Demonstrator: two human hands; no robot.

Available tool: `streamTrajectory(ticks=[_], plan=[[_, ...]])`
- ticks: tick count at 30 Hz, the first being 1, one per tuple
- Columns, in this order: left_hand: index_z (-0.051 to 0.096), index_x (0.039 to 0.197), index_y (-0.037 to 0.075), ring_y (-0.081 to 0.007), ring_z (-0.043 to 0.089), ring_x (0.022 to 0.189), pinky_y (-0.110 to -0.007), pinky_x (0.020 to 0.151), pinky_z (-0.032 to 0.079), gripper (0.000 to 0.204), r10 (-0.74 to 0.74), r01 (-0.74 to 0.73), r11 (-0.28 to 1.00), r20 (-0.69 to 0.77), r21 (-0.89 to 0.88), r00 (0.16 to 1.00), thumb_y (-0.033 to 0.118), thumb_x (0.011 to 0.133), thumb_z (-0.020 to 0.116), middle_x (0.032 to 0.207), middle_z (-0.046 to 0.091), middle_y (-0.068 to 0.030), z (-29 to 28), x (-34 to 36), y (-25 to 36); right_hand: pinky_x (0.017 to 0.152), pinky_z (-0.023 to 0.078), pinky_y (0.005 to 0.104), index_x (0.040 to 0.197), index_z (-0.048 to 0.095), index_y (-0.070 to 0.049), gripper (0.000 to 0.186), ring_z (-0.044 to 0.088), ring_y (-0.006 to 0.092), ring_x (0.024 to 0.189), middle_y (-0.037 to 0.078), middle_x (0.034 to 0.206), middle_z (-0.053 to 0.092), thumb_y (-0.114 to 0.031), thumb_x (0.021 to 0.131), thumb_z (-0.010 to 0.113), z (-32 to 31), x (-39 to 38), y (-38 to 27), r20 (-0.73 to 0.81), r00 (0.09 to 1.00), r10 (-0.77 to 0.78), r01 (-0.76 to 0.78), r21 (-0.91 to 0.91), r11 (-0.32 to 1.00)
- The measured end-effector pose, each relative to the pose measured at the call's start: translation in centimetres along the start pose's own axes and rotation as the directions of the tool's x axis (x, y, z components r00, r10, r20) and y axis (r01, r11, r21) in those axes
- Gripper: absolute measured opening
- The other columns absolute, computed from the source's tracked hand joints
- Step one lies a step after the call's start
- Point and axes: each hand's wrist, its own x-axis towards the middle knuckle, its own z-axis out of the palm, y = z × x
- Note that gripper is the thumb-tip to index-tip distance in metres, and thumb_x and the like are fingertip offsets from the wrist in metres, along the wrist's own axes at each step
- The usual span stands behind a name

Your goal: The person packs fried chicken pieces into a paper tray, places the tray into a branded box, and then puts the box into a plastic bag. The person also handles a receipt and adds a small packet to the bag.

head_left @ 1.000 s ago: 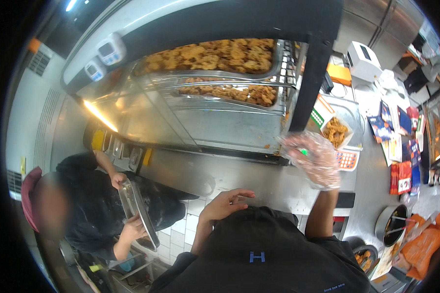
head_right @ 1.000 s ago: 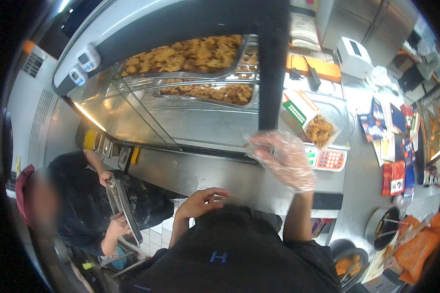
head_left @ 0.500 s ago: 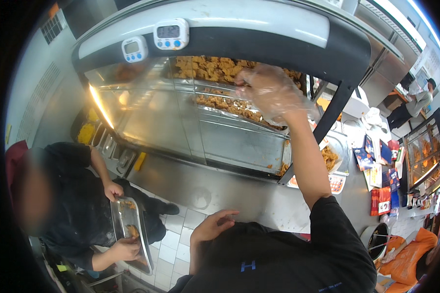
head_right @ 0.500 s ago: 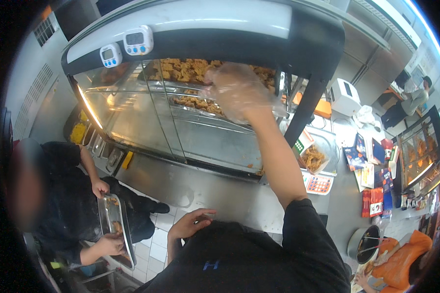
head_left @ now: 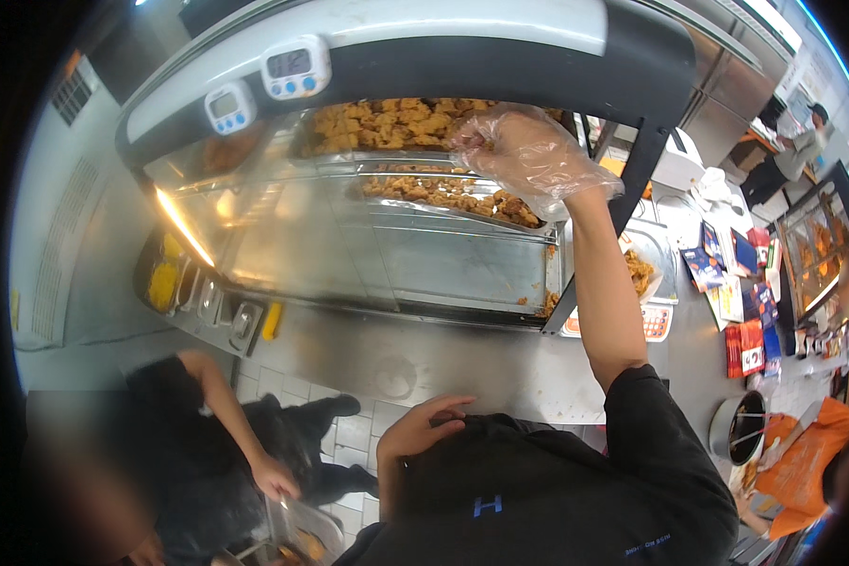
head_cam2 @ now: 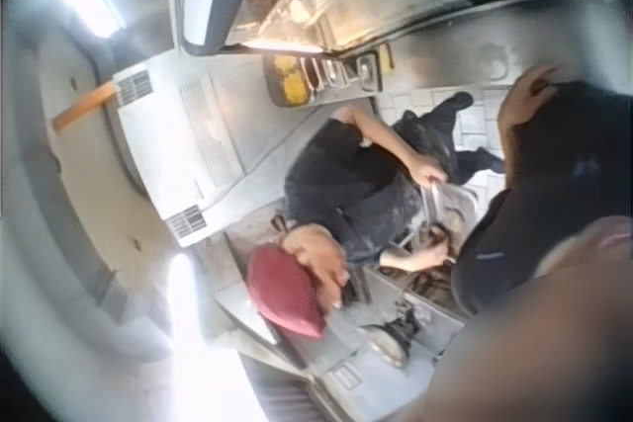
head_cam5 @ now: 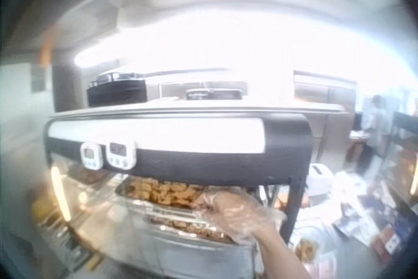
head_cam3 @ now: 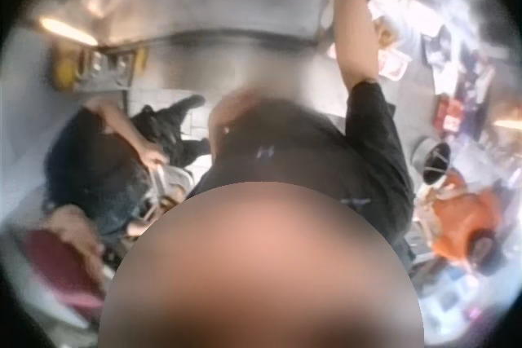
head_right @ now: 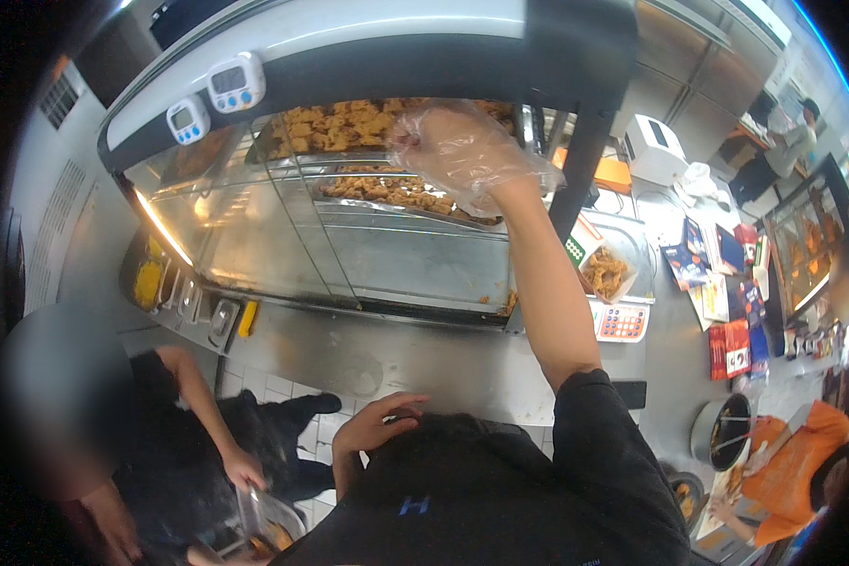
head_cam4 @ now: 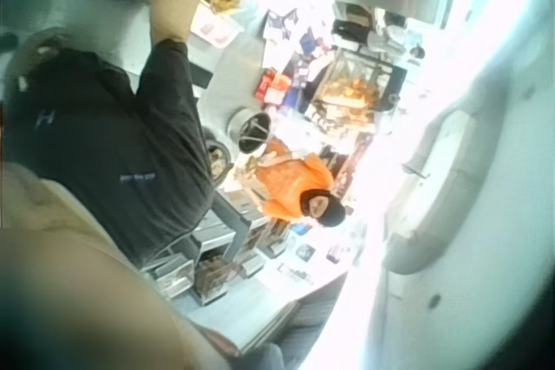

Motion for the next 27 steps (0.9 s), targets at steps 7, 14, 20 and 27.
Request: streamTrajectory(ticks=[7, 14, 20, 27], plan=[[0.055, 0.145, 0.009, -0.0185, 0.064, 0.116, -0.033, 0.104, 0.052, 0.049, -0.012, 0.011, 0.999, 0.050, 0.033, 0.999, 0.007, 0.098, 0.068, 0.138, 0.059, -0.0085, 0.1, 1.6, 0.7, 0.097, 0.054, 0.0419, 0.105, 0.075, -0.010, 0.017, 0.070, 0.0260, 0.104, 0.010, 0.110, 0.074, -0.019, 0.093, 0.068, 2.2, -1.8, 0.5, -0.421, 0.865, -0.272, 0.129, -0.337, 0.933], [0.056, 0.144, 0.010, -0.0184, 0.064, 0.116, -0.033, 0.103, 0.052, 0.048, -0.047, 0.042, 0.998, 0.081, 0.056, 0.996, 0.006, 0.098, 0.068, 0.138, 0.059, -0.0084, 0.4, 2.9, 1.8, 0.091, 0.055, 0.0402, 0.097, 0.073, -0.015, 0.028, 0.067, 0.0283, 0.103, 0.004, 0.112, 0.069, -0.012, 0.071, 0.086, 5.1, -8.9, 1.9, -0.682, 0.470, -0.560, 0.614, -0.203, 0.762], [0.055, 0.145, 0.009, -0.0182, 0.064, 0.118, -0.031, 0.101, 0.051, 0.051, -0.197, 0.184, 0.978, 0.135, 0.101, 0.971, 0.001, 0.096, 0.067, 0.141, 0.059, -0.0081, 0.9, 3.5, 2.4, 0.081, 0.056, 0.0399, 0.100, 0.072, -0.007, 0.016, 0.067, 0.0262, 0.090, 0.011, 0.101, 0.070, -0.007, 0.084, 0.074, 0.1, -22.4, 7.9, -0.877, 0.431, -0.214, 0.234, -0.121, 0.965], [0.055, 0.144, 0.008, -0.0203, 0.066, 0.116, -0.032, 0.100, 0.052, 0.050, -0.196, 0.177, 0.977, 0.173, 0.120, 0.965, 0.001, 0.096, 0.067, 0.141, 0.060, -0.0074, 1.2, 4.4, 2.6, 0.083, 0.055, 0.0299, 0.110, 0.070, -0.002, 0.019, 0.066, 0.0142, 0.092, 0.006, 0.099, 0.072, -0.012, 0.094, 0.073, 2.2, -29.6, 20.3, -0.498, 0.563, 0.660, -0.375, 0.558, 0.741]])
